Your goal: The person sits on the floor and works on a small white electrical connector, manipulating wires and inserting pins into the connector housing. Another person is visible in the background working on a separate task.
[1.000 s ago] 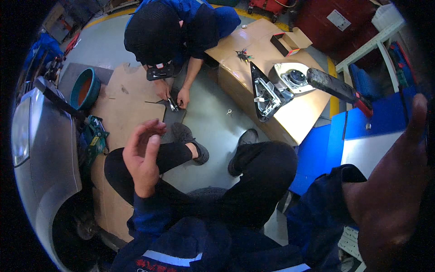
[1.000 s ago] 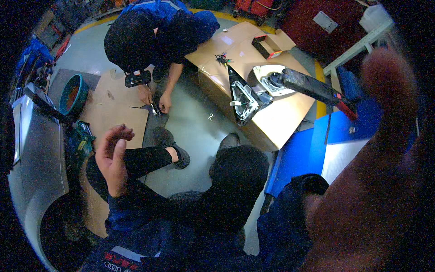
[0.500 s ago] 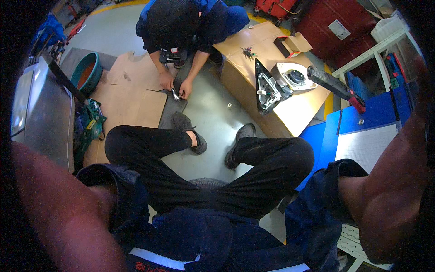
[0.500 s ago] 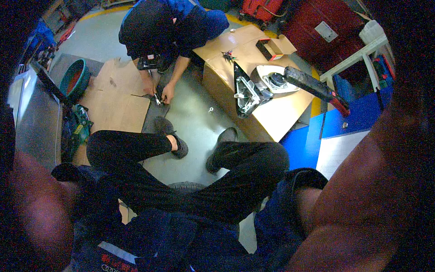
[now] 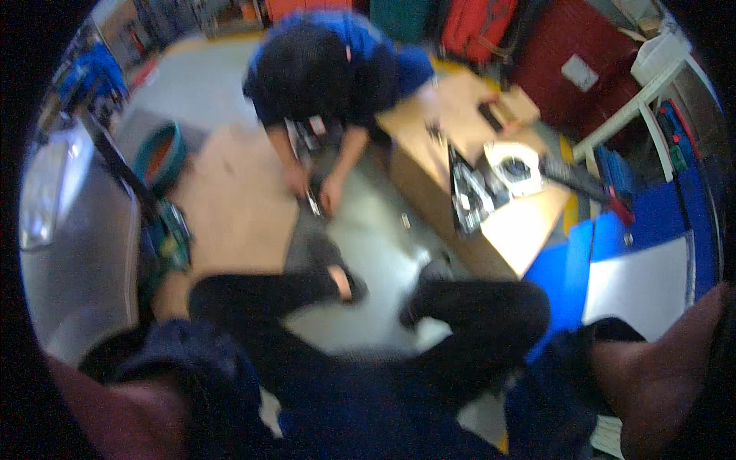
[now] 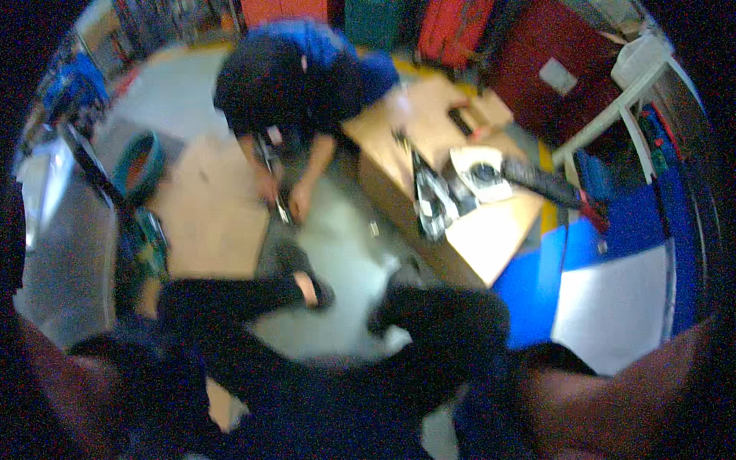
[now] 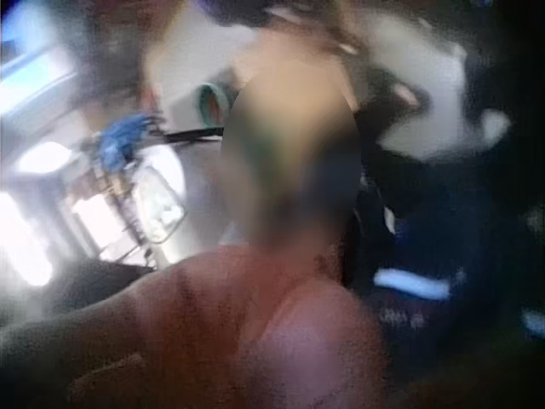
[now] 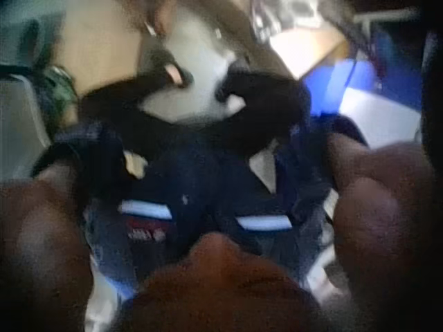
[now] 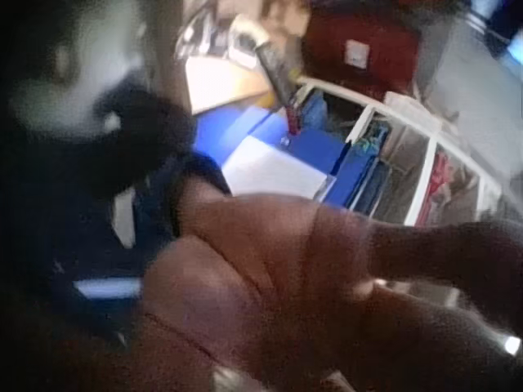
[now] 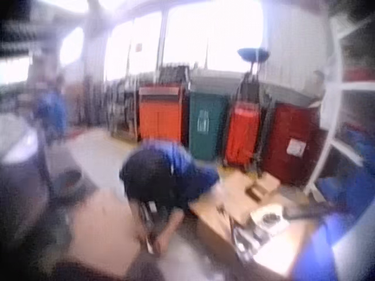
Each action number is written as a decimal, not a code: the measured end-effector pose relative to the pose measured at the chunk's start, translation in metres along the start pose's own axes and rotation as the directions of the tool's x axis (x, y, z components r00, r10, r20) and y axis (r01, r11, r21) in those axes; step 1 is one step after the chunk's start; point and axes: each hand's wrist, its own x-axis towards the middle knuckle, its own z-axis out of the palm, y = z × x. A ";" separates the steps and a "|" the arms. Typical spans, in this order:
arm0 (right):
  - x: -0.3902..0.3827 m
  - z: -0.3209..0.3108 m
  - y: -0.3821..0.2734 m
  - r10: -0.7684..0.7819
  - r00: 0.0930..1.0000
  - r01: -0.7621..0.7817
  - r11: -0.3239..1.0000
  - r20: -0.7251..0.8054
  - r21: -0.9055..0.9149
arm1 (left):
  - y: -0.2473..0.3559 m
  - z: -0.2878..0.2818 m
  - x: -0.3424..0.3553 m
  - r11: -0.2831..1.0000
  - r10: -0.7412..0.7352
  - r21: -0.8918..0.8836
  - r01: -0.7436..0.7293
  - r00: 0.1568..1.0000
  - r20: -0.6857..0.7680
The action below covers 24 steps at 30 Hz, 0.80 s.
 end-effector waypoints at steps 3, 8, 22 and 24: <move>-0.001 -0.001 -0.011 -0.055 0.996 0.057 0.998 -0.074 0.024 | -0.009 0.013 -0.002 0.999 -0.040 0.015 0.040 0.999 -0.004; 0.036 -0.008 -0.013 -0.106 0.986 0.108 0.994 -0.132 0.004 | -0.043 0.033 0.035 0.987 -0.150 -0.063 0.145 0.985 -0.082; 0.032 -0.024 -0.022 -0.153 0.987 0.145 0.979 -0.053 -0.142 | -0.018 0.008 0.045 0.999 -0.013 0.045 0.015 0.999 -0.040; 0.027 -0.026 -0.015 -0.149 0.988 0.141 0.978 -0.044 -0.150 | -0.022 0.015 0.041 0.999 -0.005 0.054 0.006 1.000 -0.027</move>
